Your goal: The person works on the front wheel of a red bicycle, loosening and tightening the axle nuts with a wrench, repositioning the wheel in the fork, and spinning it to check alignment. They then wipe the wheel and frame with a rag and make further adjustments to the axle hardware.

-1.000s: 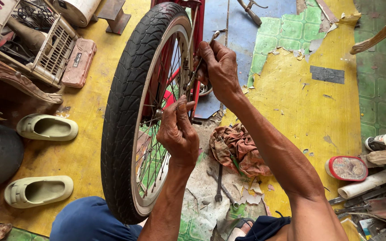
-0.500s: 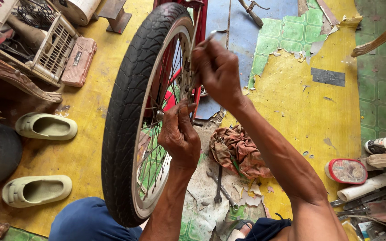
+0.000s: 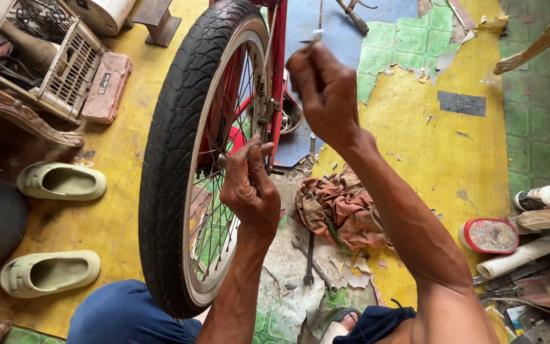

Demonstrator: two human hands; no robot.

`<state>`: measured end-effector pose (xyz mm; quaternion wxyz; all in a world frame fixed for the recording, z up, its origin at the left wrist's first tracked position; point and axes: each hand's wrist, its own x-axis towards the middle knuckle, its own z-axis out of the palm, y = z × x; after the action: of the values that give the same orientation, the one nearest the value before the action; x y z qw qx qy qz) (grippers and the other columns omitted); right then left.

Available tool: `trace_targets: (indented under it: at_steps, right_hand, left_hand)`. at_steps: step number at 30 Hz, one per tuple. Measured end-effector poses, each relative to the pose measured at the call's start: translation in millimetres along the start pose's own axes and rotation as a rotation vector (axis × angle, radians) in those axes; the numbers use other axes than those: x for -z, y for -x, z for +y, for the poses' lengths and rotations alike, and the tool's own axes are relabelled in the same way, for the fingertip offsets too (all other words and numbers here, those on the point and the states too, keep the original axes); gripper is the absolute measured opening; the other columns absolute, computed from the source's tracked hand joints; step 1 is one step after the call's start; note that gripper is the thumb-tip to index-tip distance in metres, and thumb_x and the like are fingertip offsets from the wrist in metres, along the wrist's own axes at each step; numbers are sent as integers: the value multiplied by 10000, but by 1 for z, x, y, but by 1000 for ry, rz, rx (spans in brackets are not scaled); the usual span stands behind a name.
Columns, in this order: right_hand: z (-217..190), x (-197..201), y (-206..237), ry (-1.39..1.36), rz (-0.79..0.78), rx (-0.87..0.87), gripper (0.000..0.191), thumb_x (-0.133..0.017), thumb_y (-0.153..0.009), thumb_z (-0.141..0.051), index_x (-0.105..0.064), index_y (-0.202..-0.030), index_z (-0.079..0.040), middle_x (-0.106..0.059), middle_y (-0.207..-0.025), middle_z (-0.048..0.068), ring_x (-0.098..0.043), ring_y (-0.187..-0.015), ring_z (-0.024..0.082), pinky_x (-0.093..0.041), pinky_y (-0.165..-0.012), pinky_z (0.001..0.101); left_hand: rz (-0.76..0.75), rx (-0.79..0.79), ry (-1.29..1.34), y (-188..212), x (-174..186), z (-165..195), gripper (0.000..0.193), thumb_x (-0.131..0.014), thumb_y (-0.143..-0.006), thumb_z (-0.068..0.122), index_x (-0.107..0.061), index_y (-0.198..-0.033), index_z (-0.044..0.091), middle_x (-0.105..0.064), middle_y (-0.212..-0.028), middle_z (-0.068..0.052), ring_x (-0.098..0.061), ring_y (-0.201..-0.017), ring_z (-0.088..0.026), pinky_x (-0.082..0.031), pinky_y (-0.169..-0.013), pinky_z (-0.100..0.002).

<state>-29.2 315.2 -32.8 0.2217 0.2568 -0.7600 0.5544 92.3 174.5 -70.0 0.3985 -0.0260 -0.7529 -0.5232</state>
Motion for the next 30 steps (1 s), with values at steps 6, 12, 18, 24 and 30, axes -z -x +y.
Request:
trace_targets:
  at_steps: [6, 12, 18, 24, 30]
  right_hand:
    - [4, 7, 3, 176, -403, -142, 238, -575, -1093, -224, -683, -958, -60, -578, -633, 19, -445, -478, 93, -364, -397, 312]
    - [-2, -1, 7, 163, -343, -144, 229, -610, -1067, -212, -700, -979, -21, -631, -665, 12, -520, -542, 72, -417, -479, 299]
    - [-21, -3, -9, 22, -192, -80, 282, -571, -1103, -191, -654, -1317, -27, -687, -785, 14, -596, -644, 52, -482, -523, 244]
    - [-42, -14, -24, -53, -156, 43, 330, -550, -1158, -169, -596, -1448, -18, -664, -814, 9, -600, -689, 48, -479, -571, 243]
    - [-49, -16, -24, -200, -246, -247, 287, -533, -1145, -210, -736, -1199, -15, -626, -725, -1, -498, -553, 42, -363, -475, 240]
  left_hand:
    - [-4, -17, -35, 0, 1, 1, 139, -566, -1085, 29, -677, -1154, -19, -764, -1034, -108, -767, -915, -186, -612, -783, -304]
    - [1, 20, -8, 2, 0, 8, 193, -542, -1084, 23, -663, -1212, -57, -743, -1139, -169, -777, -982, -217, -647, -811, -306]
    - [17, 36, 31, 4, -4, 11, 190, -538, -1089, 4, -657, -1212, -78, -721, -1173, -181, -771, -1024, -251, -610, -875, -322]
    - [33, 18, 72, 6, -6, 9, 188, -556, -1093, 17, -650, -1228, -74, -728, -1155, -174, -772, -1031, -239, -612, -878, -320]
    - [25, -8, -44, 7, 0, 8, 180, -567, -1082, 18, -669, -1208, -61, -754, -1072, -151, -780, -981, -218, -643, -835, -320]
